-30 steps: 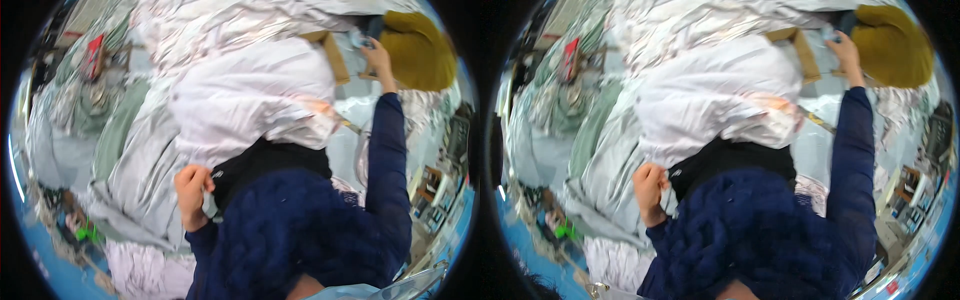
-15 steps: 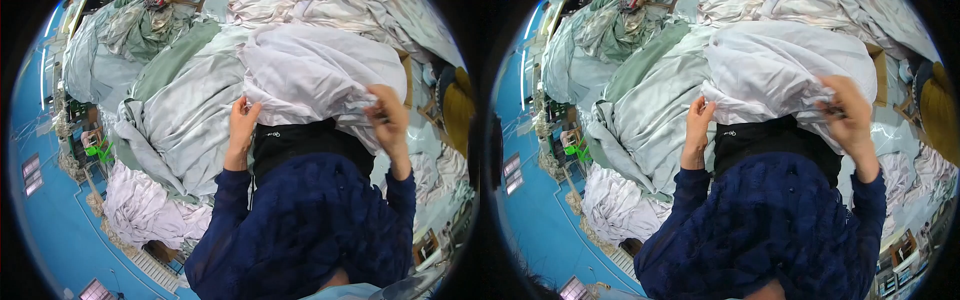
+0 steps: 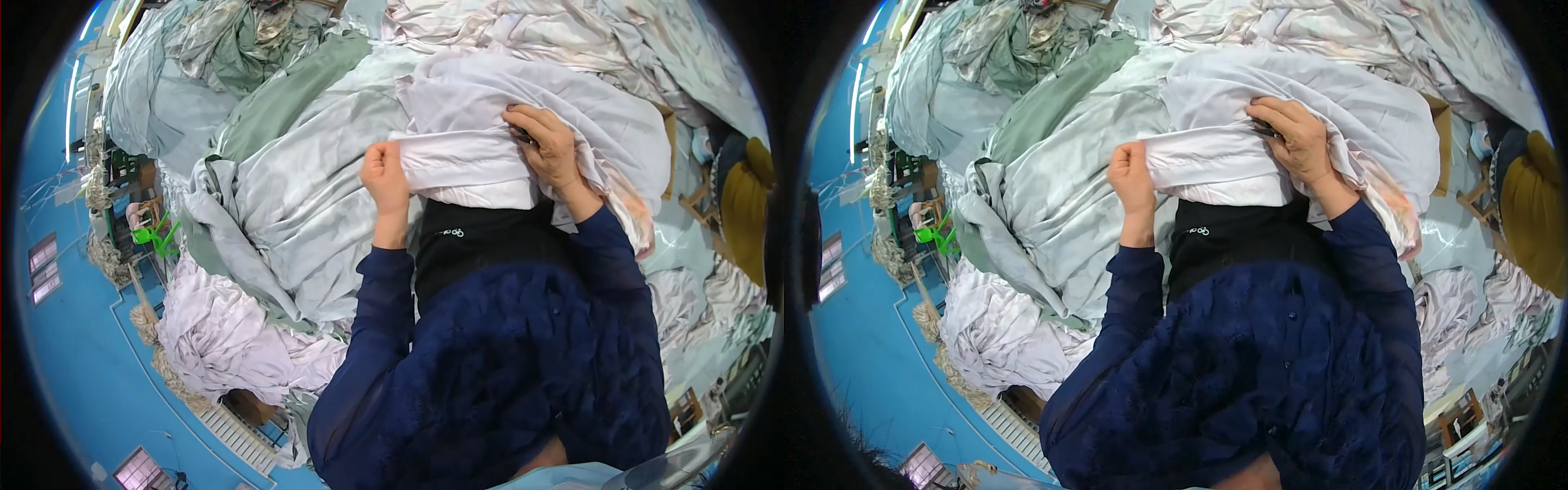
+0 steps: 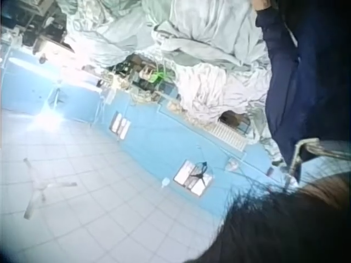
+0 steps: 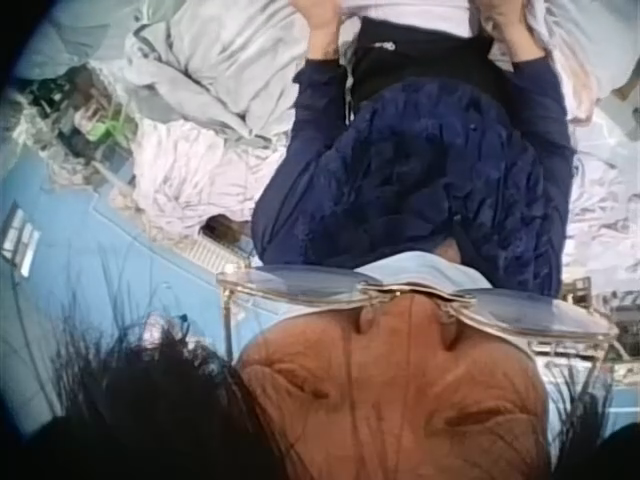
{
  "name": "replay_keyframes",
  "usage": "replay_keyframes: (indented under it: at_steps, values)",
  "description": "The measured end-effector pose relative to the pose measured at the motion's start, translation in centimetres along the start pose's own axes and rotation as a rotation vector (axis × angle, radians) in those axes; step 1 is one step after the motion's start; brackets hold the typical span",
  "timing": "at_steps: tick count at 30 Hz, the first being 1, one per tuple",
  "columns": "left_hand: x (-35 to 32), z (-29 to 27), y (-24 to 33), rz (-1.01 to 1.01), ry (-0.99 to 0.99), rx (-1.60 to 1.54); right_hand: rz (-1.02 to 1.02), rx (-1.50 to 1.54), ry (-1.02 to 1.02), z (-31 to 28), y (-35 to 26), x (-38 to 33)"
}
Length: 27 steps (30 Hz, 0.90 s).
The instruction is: Trimming loose threads from fabric items using a pair of small snips.
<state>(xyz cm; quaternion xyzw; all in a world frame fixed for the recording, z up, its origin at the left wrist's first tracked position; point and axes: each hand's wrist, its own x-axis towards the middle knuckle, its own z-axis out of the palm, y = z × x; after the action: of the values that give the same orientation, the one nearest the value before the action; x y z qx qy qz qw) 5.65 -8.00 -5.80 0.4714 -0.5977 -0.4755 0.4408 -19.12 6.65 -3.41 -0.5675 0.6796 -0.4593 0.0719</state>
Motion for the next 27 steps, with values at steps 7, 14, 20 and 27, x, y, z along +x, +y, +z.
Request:
replay_keyframes:
  at_steps: [7, 14, 20, 27]
  values:
    - [-0.8, 2.3, 4.0, 0.372, 0.067, 0.715, 0.029, 0.074, 0.044, 0.7, 0.0, 0.4]
    - [-4.4, 3.9, 7.5, 0.595, -0.472, 0.391, 0.033, 0.079, 0.051, 0.7, 0.0, 0.6]
    - [-4.2, 5.0, 6.7, 0.654, -0.473, 0.499, 0.041, 0.104, 0.053, 0.5, 0.0, 0.4]
    - [-4.0, 5.5, 6.8, 0.742, -0.446, 0.518, 0.054, 0.099, 0.048, 0.0, -0.4, 0.3]
